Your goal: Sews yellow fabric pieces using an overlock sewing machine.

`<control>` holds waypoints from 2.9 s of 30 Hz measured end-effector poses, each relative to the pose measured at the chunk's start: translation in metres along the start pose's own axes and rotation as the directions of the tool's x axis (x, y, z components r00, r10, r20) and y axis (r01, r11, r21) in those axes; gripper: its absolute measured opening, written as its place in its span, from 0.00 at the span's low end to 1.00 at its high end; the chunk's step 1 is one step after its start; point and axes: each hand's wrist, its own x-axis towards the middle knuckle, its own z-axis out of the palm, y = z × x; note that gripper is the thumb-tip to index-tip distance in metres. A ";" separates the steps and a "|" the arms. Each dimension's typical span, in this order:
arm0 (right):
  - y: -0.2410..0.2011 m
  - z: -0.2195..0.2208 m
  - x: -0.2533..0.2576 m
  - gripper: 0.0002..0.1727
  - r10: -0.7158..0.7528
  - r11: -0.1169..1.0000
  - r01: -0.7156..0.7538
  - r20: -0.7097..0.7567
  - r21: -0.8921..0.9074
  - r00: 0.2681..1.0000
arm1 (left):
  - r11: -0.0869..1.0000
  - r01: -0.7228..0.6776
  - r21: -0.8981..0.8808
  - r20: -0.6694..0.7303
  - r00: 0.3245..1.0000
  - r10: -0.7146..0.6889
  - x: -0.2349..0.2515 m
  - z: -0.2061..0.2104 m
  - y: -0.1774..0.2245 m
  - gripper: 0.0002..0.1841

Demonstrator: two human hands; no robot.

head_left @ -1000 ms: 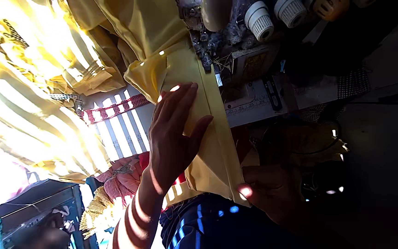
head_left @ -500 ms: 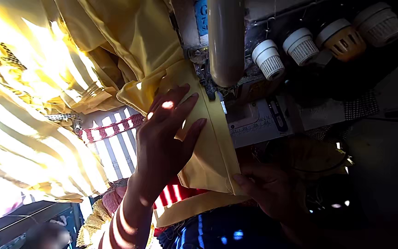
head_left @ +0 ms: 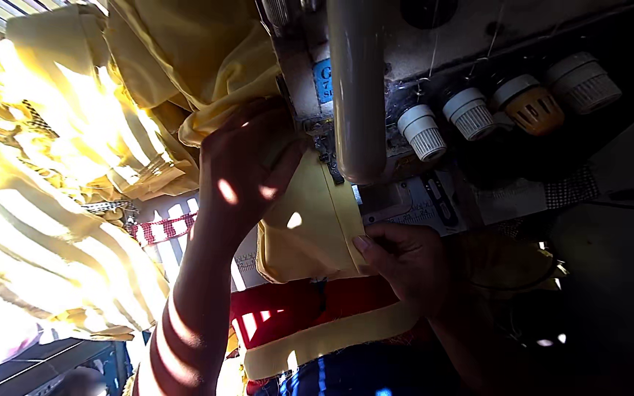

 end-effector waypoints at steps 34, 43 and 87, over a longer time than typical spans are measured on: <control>-0.008 -0.036 -0.083 0.19 0.029 0.901 0.119 0.331 -0.418 0.943 | -0.037 0.646 -0.762 0.601 0.686 -0.409 -0.179 0.006 0.118 0.12; 0.024 0.018 -0.050 0.10 0.119 0.987 -0.121 0.023 0.108 0.993 | -0.163 0.670 -0.724 0.659 0.603 -0.450 -0.189 0.031 0.134 0.08; 0.015 -0.010 -0.115 0.09 0.069 0.991 -0.073 0.045 0.108 0.997 | 0.997 0.078 0.022 0.042 0.996 -0.079 -0.101 0.008 0.071 0.22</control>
